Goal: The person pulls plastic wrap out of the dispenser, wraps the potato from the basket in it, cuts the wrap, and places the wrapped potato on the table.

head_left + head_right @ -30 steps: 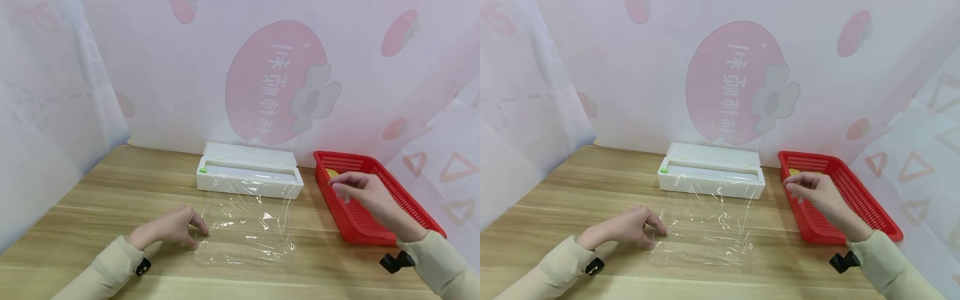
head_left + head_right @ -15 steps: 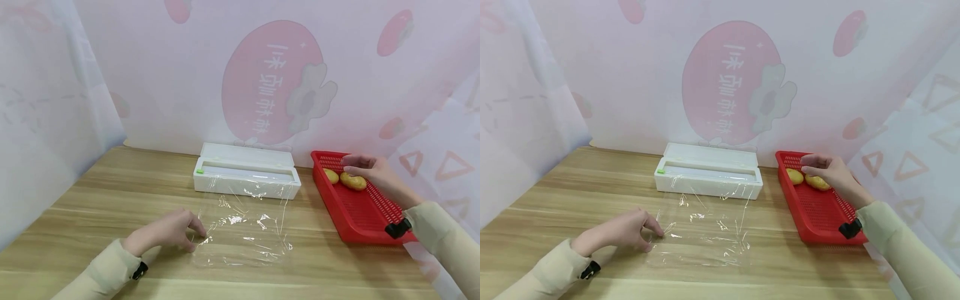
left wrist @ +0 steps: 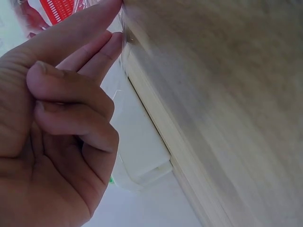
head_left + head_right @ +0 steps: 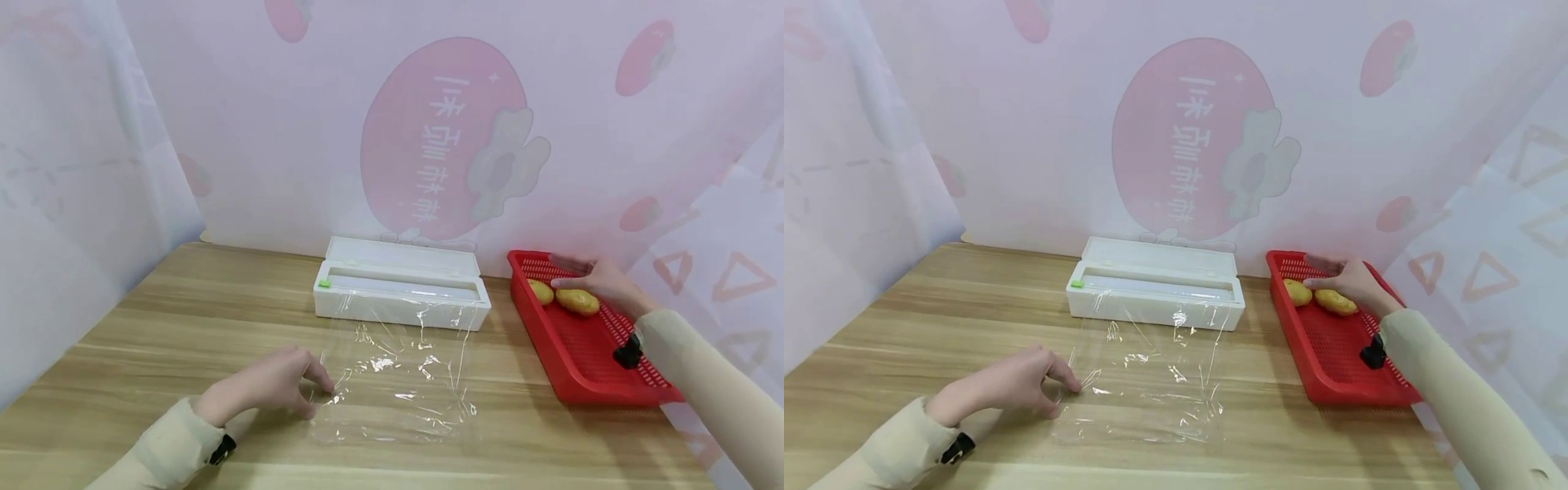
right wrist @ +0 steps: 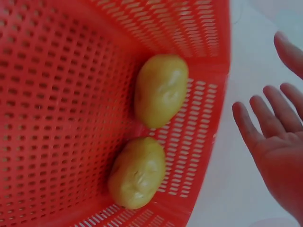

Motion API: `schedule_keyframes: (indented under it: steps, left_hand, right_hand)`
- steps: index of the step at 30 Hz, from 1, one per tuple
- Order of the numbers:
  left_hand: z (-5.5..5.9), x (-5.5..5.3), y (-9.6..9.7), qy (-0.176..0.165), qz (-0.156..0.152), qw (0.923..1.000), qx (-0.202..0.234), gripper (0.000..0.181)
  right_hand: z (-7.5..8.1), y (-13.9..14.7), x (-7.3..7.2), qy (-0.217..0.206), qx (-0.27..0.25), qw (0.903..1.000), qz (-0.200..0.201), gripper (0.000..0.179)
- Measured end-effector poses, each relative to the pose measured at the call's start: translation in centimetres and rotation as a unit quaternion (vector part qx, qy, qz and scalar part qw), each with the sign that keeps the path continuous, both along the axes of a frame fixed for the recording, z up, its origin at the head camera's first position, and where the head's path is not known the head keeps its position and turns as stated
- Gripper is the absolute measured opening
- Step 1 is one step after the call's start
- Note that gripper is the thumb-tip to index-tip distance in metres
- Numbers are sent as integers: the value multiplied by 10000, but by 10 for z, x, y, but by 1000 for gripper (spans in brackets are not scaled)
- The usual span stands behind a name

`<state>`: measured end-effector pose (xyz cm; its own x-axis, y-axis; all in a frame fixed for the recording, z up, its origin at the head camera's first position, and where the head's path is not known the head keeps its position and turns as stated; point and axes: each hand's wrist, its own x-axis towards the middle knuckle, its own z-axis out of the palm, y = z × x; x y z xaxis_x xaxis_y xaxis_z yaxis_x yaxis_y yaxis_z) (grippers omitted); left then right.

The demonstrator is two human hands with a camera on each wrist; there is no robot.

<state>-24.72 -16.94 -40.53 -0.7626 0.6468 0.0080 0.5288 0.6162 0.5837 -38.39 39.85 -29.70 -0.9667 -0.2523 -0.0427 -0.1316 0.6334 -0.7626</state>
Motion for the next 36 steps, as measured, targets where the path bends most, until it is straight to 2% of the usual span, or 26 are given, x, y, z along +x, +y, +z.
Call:
schedule_keyframes:
  steps: [3,8,13,18,25,27,34,36]
  left_hand:
    - [-1,3,1,-4,-7,10000,-2,35]
    - [-1,6,3,20,-22,10000,-30,35]
    - [-1,7,4,3,-68,10000,0,35]
    - [-2,10,3,20,-82,10000,-15,35]
    - [-2,18,-3,-72,19,10000,-11,36]
    - [-2,19,-5,-86,42,10000,-27,37]
    - [-2,21,-7,-32,55,9999,-78,37]
    - [-2,22,-7,22,36,9999,-97,37]
  right_hand:
    - [-7,6,-6,-14,177,9997,137,74]
    - [-15,20,-15,-21,422,9990,134,75]
    - [-23,34,-21,-2,591,9982,42,73]
    - [-40,44,-22,-54,710,9974,-141,70]
    - [-62,39,-29,-218,154,9996,-84,62]
    - [-67,37,-31,-176,142,9997,-95,61]
    - [-74,26,-34,47,661,9976,-187,64]
    - [-75,23,-35,17,645,9977,-209,66]
